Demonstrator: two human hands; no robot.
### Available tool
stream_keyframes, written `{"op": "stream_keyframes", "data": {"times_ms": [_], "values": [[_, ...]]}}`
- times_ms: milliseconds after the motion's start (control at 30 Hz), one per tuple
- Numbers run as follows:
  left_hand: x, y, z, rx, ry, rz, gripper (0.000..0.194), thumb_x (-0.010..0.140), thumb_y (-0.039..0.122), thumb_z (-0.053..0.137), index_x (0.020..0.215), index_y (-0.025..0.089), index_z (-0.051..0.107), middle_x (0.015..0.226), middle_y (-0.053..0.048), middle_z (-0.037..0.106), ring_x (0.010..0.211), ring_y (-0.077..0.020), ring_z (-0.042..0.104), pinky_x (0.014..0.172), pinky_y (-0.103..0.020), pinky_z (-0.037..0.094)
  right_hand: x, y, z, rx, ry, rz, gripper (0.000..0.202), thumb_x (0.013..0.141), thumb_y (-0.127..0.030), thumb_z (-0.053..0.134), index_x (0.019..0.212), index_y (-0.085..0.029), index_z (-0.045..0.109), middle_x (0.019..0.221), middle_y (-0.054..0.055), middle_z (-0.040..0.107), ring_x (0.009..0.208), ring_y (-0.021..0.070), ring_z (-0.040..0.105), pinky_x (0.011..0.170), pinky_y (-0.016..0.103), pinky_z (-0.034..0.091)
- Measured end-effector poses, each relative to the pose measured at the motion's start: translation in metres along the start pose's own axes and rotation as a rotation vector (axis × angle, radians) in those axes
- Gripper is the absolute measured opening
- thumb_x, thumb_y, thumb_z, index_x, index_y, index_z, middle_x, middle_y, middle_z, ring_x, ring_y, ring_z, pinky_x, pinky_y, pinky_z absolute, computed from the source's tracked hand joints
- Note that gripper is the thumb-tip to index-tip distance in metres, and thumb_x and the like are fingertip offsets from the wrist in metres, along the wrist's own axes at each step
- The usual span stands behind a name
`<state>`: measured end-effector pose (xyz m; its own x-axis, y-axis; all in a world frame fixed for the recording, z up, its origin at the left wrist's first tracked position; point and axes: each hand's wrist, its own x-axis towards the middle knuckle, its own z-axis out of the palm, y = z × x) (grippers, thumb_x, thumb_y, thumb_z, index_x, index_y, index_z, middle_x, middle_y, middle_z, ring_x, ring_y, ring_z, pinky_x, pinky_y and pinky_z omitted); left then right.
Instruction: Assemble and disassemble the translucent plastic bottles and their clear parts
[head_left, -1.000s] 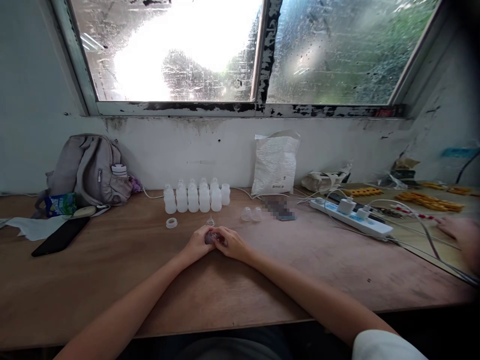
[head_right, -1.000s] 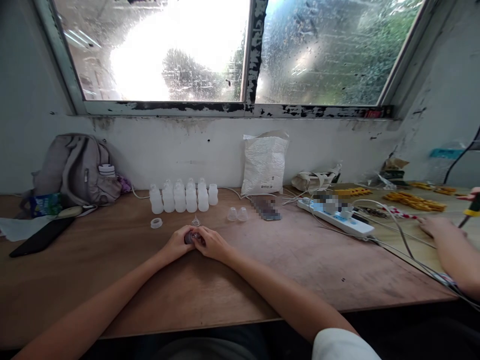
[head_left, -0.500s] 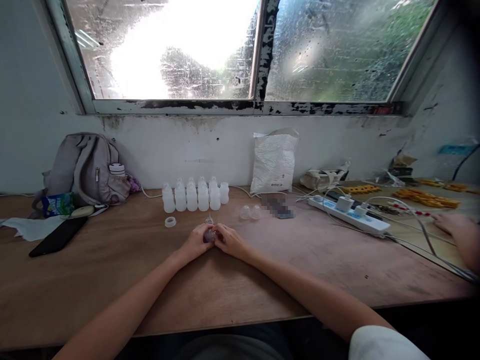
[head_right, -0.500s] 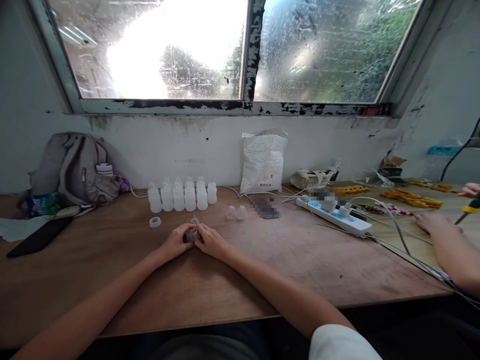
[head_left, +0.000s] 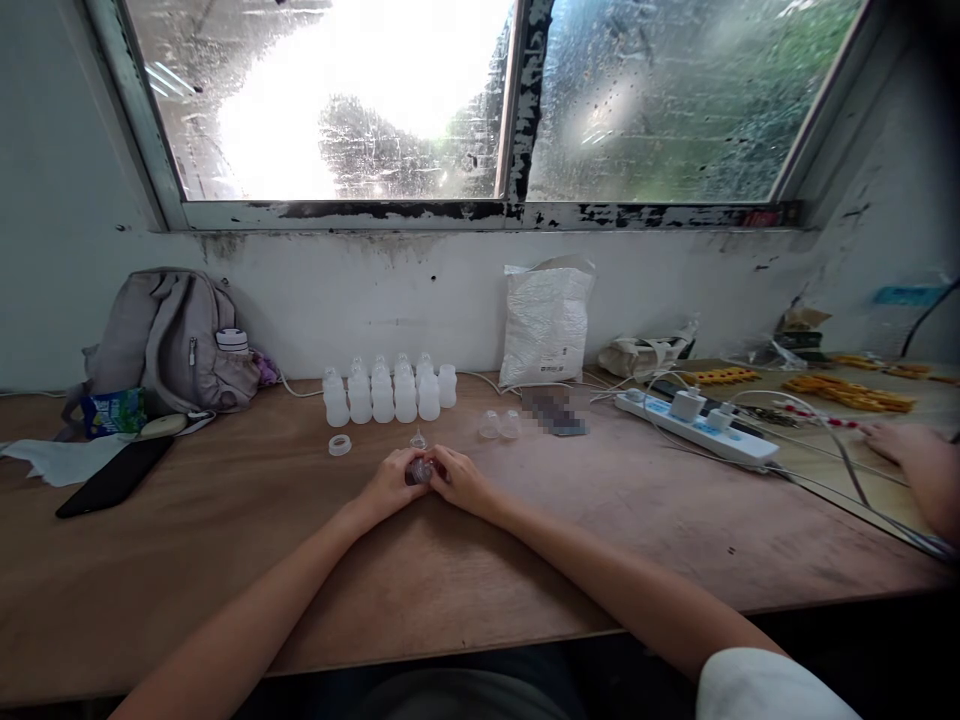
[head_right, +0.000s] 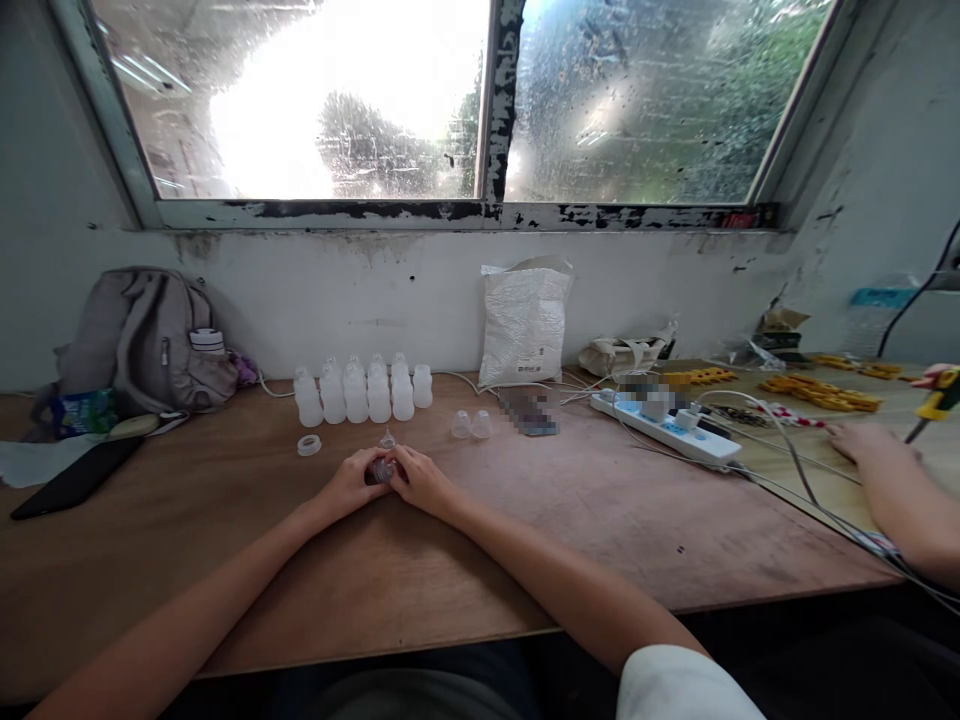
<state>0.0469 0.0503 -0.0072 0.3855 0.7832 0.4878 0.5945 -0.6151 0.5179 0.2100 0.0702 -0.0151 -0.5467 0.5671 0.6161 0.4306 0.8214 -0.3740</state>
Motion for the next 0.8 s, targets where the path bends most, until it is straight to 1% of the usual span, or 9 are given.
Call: {"op": "stream_keyframes", "data": {"times_ms": [133, 267, 367, 500, 567, 700, 800], "values": [[0.001, -0.002, 0.0, 0.011, 0.003, -0.009, 0.034, 0.067, 0.033, 0.062, 0.097, 0.019, 0.055, 0.09, -0.004, 0.06, 0.082, -0.019, 0.054, 0.074, -0.03, 0.042, 0.0, 0.003, 0.002, 0.016, 0.012, 0.031, 0.023, 0.067, -0.006, 0.044, 0.086, -0.019, 0.047, 0.075, 0.0, 0.051, 0.062, 0.0106, 0.046, 0.061, 0.021, 0.037], [0.001, -0.004, -0.002, 0.024, 0.003, -0.009, 0.036, 0.067, 0.033, 0.062, 0.099, 0.019, 0.055, 0.087, -0.003, 0.061, 0.08, -0.0182, 0.054, 0.072, -0.029, 0.043, 0.0, 0.004, 0.002, 0.029, 0.008, 0.039, 0.026, 0.064, -0.005, 0.046, 0.086, -0.019, 0.047, 0.076, -0.001, 0.049, 0.062, 0.0103, 0.045, 0.06, 0.021, 0.037], [0.001, -0.007, -0.004, 0.031, 0.003, -0.012, 0.036, 0.067, 0.034, 0.061, 0.1, 0.019, 0.055, 0.089, -0.003, 0.061, 0.083, -0.0183, 0.054, 0.074, -0.029, 0.042, 0.001, 0.004, 0.001, 0.039, 0.005, 0.034, 0.027, 0.063, -0.004, 0.046, 0.085, -0.019, 0.048, 0.077, -0.001, 0.047, 0.062, 0.01, 0.045, 0.06, 0.021, 0.037], [0.002, -0.012, -0.007, 0.045, -0.015, -0.01, 0.036, 0.068, 0.035, 0.06, 0.101, 0.021, 0.054, 0.093, -0.003, 0.06, 0.089, -0.0189, 0.052, 0.078, -0.03, 0.041, 0.001, 0.003, -0.001, 0.065, 0.003, 0.032, 0.025, 0.065, -0.005, 0.047, 0.085, -0.019, 0.049, 0.081, 0.0, 0.048, 0.062, 0.0097, 0.045, 0.061, 0.021, 0.039], [0.002, -0.016, -0.009, 0.071, -0.014, -0.025, 0.038, 0.068, 0.037, 0.06, 0.102, 0.021, 0.053, 0.095, -0.004, 0.059, 0.091, -0.0196, 0.051, 0.08, -0.031, 0.041, 0.001, 0.003, -0.002, 0.072, 0.027, 0.041, 0.024, 0.066, -0.005, 0.046, 0.086, -0.019, 0.05, 0.082, 0.001, 0.048, 0.062, 0.0096, 0.046, 0.061, 0.021, 0.039], [0.003, -0.029, -0.016, 0.185, 0.029, -0.085, 0.042, 0.068, 0.039, 0.059, 0.105, 0.02, 0.051, 0.099, -0.006, 0.058, 0.097, -0.0221, 0.049, 0.084, -0.033, 0.037, 0.001, 0.009, -0.003, 0.027, 0.108, 0.122, 0.027, 0.068, -0.004, 0.043, 0.089, -0.019, 0.051, 0.085, 0.002, 0.048, 0.068, 0.0108, 0.048, 0.066, 0.022, 0.04], [0.004, -0.04, -0.023, 0.305, 0.044, -0.15, 0.038, 0.068, 0.042, 0.058, 0.099, 0.02, 0.054, 0.098, -0.006, 0.058, 0.098, -0.0235, 0.047, 0.085, -0.035, 0.035, 0.003, 0.019, -0.002, -0.036, 0.109, 0.2, 0.027, 0.07, -0.006, 0.044, 0.092, -0.02, 0.053, 0.088, 0.003, 0.048, 0.07, 0.0117, 0.049, 0.069, 0.024, 0.041]]}}
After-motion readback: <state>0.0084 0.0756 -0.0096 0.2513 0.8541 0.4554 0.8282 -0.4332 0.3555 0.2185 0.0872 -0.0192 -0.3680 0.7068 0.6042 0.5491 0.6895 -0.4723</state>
